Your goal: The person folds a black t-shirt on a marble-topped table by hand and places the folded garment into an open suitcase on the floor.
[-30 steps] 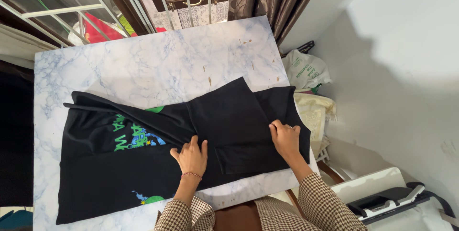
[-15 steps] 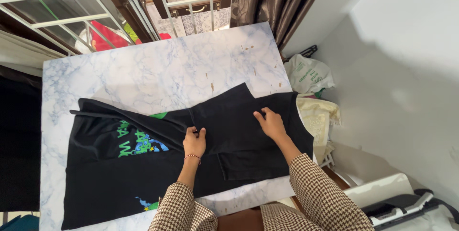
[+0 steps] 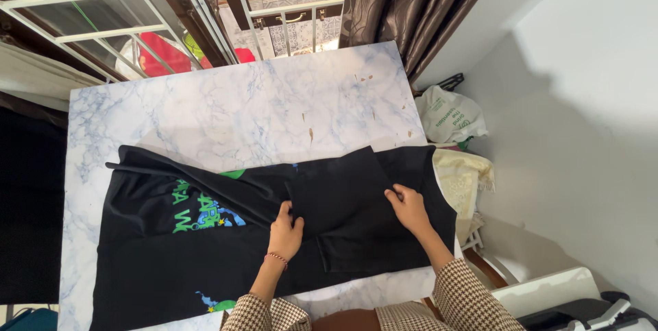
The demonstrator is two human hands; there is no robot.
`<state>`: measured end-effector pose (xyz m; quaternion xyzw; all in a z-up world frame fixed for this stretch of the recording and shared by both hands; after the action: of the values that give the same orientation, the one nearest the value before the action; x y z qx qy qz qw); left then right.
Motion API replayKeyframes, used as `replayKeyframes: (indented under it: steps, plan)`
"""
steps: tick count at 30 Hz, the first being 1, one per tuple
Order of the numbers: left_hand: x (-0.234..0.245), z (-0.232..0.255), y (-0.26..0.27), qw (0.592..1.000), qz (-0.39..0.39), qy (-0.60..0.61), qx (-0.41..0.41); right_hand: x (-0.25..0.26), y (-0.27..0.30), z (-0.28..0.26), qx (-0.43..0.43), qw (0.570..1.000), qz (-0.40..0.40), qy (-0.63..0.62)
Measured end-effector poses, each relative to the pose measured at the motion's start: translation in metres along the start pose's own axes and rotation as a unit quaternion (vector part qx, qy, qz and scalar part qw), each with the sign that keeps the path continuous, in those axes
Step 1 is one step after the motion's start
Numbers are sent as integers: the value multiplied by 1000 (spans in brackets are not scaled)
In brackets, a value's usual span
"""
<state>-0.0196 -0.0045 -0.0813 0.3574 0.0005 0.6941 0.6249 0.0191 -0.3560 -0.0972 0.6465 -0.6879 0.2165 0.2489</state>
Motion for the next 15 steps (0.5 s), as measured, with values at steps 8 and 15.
replayKeyframes:
  steps: [8,15]
  plan:
    - [9,13,17,999,-9,10,38,-5,14,8,-14,997,-57,45]
    - [42,94,13,939,225,-157,-207,27,-28,-71,99,981,31,165]
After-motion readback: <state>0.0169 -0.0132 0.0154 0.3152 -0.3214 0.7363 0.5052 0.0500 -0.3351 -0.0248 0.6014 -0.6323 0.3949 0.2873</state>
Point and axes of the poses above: each hand's wrist, its own y-axis away from the middle knuckle, its own x-axis out of the back of the hand, z = x × y, the point moved 6 cm from there along -y, towards the middle knuckle, and after that the axes turned 10 degrees about x, right-handed, at the moved point
